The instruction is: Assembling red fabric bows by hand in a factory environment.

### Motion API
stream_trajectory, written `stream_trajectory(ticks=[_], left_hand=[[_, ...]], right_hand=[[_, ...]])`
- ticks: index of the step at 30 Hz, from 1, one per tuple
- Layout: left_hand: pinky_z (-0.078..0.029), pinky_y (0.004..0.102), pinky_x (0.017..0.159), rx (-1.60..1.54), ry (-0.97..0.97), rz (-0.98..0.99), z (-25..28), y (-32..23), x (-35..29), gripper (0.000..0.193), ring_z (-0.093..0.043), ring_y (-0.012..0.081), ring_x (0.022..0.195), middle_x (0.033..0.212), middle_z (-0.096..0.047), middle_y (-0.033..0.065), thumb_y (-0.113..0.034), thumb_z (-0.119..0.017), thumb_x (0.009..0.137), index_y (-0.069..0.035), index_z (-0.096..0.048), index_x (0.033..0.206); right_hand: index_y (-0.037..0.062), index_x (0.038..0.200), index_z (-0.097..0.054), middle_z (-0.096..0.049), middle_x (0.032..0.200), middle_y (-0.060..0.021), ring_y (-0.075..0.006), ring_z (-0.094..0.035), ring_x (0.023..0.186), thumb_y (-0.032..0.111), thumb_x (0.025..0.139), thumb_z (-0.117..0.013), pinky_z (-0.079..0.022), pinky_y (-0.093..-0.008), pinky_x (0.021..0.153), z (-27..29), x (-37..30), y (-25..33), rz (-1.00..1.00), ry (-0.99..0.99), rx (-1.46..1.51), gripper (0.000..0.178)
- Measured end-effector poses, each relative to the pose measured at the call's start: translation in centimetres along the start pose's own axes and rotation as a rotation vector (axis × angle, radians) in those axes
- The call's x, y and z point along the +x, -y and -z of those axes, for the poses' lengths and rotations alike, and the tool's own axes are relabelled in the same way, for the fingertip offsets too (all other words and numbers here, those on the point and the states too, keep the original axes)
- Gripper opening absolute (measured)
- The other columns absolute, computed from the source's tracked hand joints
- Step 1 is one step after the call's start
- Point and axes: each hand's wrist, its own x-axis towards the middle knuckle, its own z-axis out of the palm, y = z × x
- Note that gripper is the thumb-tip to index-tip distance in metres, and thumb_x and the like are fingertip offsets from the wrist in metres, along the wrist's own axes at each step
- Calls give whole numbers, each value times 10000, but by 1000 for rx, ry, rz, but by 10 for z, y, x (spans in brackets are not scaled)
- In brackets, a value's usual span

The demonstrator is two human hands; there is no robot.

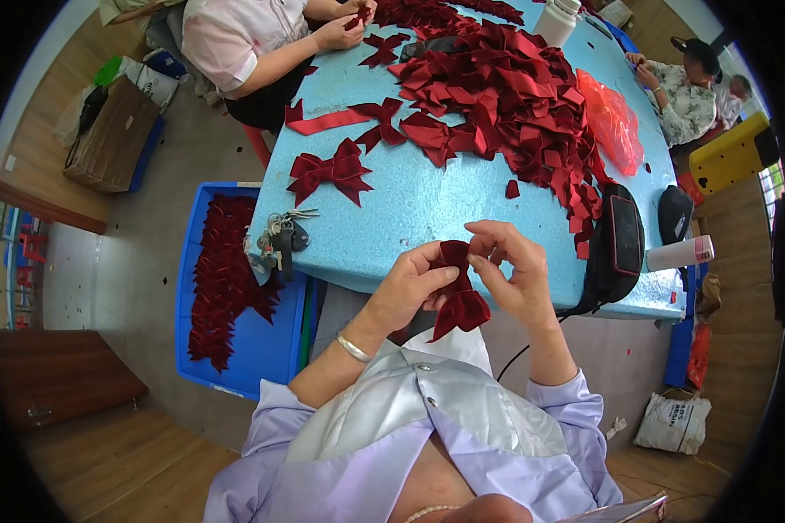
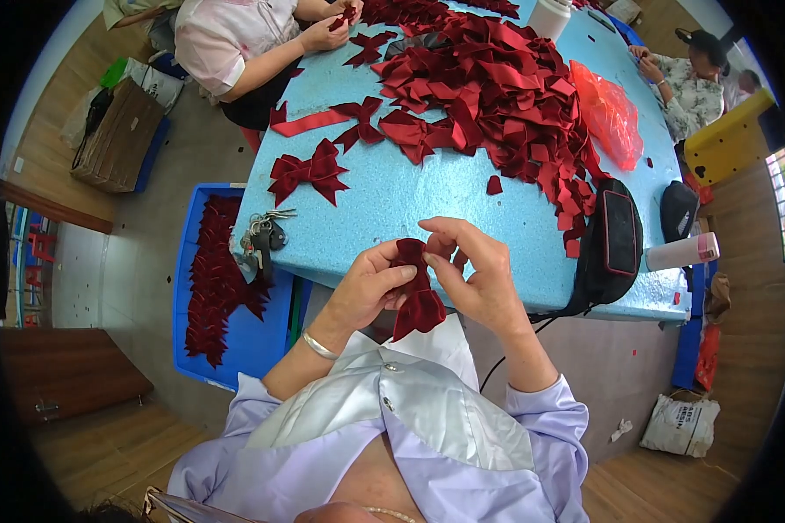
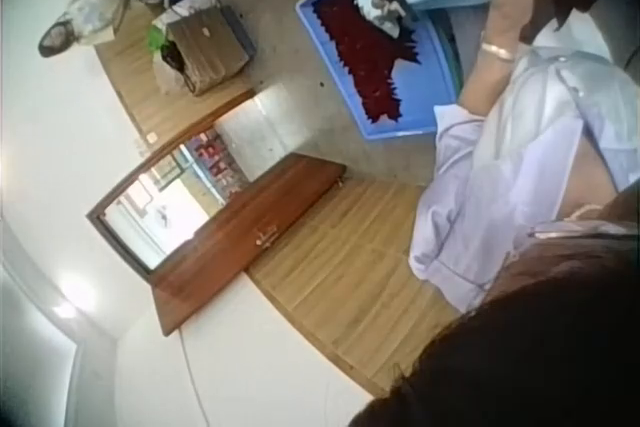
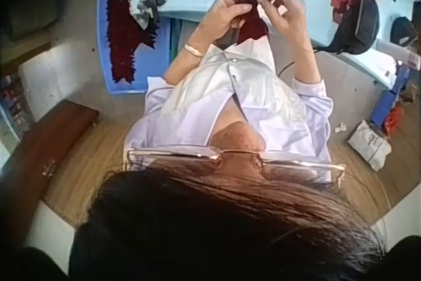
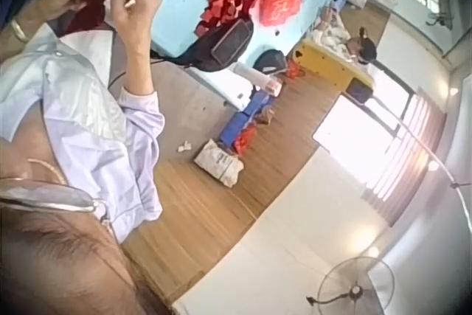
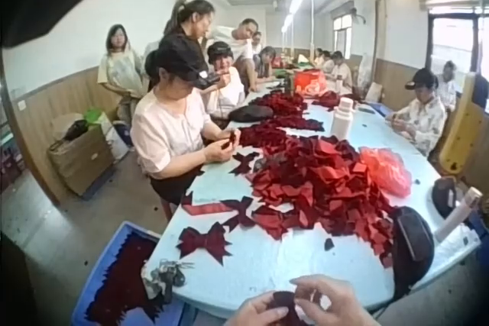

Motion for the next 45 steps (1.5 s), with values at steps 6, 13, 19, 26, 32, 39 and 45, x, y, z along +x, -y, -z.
stream_trajectory(ticks=[6, 13, 19, 26, 32, 39, 45], left_hand=[[-338, 178, 457, 6, -13, -3, -1, 0, 1, 196, -428, 16, 524, 721, -558, -31, -66, -514, 925, -13, -585, 1100], [-345, 170, 462, 49, -32, 0, 1, -2, 1, 190, -439, 9, 540, 736, -561, -40, -77, -525, 931, -17, -591, 1099], [-434, 164, 554, 87, -51, 34, 2, -2, -4, 175, -536, 15, 668, 819, -596, -31, -57, -600, 899, -23, -592, 1071], [-484, 197, 685, 90, -9, -29, 3, -3, -1, 140, -571, 37, 778, 889, -606, -8, -40, -614, 888, -20, -574, 1021], [-492, 209, 712, -191, 50, -13, -2, -1, -2, 183, -577, 47, 793, 929, -605, 6, -27, -604, 890, -41, -515, 1049], [-496, 215, 720, -84, -56, -89, -13, -7, -6, 317, -575, 56, 815, 951, -592, 24, 4, -614, 873, -79, -439, 1124], [-495, 220, 740, -78, -63, -120, -14, -2, -7, 300, -569, 52, 831, 954, -585, 17, -1, -615, 876, -70, -445, 1113]], right_hand=[[25, 1080, -638, -613, 788, -77, -163, -586, 632, -105, 744, -586, -439, -252, 515, 1, 3, -1, 210, 19, -212, 365], [34, 1042, -654, -611, 841, -89, -207, -581, 626, -66, 652, -630, -435, -288, 496, 3, 7, -3, 459, 39, -531, 404], [32, 985, -663, -613, 873, -86, -202, -576, 634, -5, 589, -650, -439, -300, 499, 4, 4, -3, 575, 33, -703, 397], [-5, 976, -652, -608, 849, -89, -205, -572, 627, 7, 598, -658, -432, -294, 494, 6, 3, -8, 599, 17, -711, 378], [-20, 960, -633, -600, 794, -81, -215, -565, 602, -34, 633, -659, -432, -300, 491, 6, -5, -12, 688, -54, -907, 329], [-13, 932, -610, -607, 781, -97, -219, -578, 597, -66, 642, -665, -439, -297, 491, 6, -2, -13, 561, -98, -659, 300], [-3, 915, -600, -606, 790, -98, -225, -592, 616, -56, 688, -629, -452, -316, 497, -11, -6, -7, 166, -193, -285, 235]])
